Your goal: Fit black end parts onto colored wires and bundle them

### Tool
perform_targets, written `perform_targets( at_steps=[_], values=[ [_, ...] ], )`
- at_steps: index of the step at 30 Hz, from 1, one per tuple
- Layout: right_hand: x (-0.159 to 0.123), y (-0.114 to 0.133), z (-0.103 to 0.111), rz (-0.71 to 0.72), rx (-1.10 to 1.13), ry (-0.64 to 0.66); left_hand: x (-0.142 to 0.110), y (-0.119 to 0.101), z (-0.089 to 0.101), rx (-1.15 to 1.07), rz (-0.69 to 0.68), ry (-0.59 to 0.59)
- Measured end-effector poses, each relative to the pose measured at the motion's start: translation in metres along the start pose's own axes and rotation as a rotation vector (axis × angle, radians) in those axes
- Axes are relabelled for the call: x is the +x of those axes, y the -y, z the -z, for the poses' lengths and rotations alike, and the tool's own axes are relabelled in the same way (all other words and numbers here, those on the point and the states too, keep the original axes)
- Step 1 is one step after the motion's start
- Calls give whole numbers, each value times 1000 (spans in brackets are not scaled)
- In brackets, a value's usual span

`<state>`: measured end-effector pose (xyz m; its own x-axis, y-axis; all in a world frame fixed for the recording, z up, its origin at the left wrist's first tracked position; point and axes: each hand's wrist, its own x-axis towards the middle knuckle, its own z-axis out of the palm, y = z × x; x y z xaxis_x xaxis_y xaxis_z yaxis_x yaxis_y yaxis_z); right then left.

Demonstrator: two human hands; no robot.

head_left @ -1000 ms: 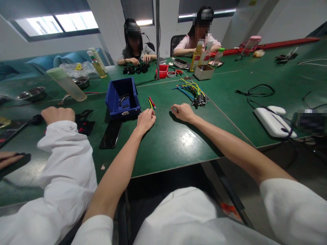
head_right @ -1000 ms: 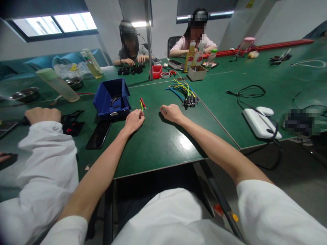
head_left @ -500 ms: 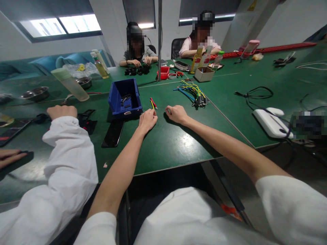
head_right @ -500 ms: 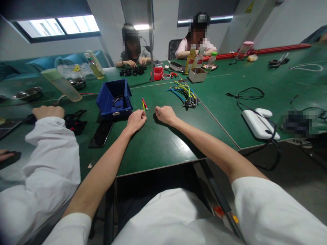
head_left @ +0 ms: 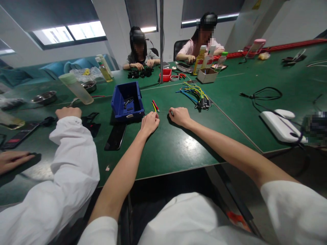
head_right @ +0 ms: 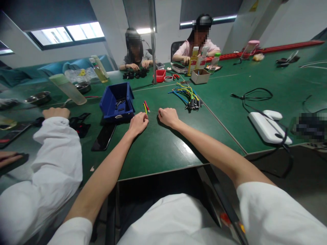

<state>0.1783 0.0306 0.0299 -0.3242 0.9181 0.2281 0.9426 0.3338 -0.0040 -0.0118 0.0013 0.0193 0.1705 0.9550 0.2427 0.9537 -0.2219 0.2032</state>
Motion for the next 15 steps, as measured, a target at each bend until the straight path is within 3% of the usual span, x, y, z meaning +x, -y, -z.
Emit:
perform_targets(
  at_steps=[15],
  values=[
    [5,-9,-3,55,68,44,0,-4,4,-21,26,16]
  ],
)
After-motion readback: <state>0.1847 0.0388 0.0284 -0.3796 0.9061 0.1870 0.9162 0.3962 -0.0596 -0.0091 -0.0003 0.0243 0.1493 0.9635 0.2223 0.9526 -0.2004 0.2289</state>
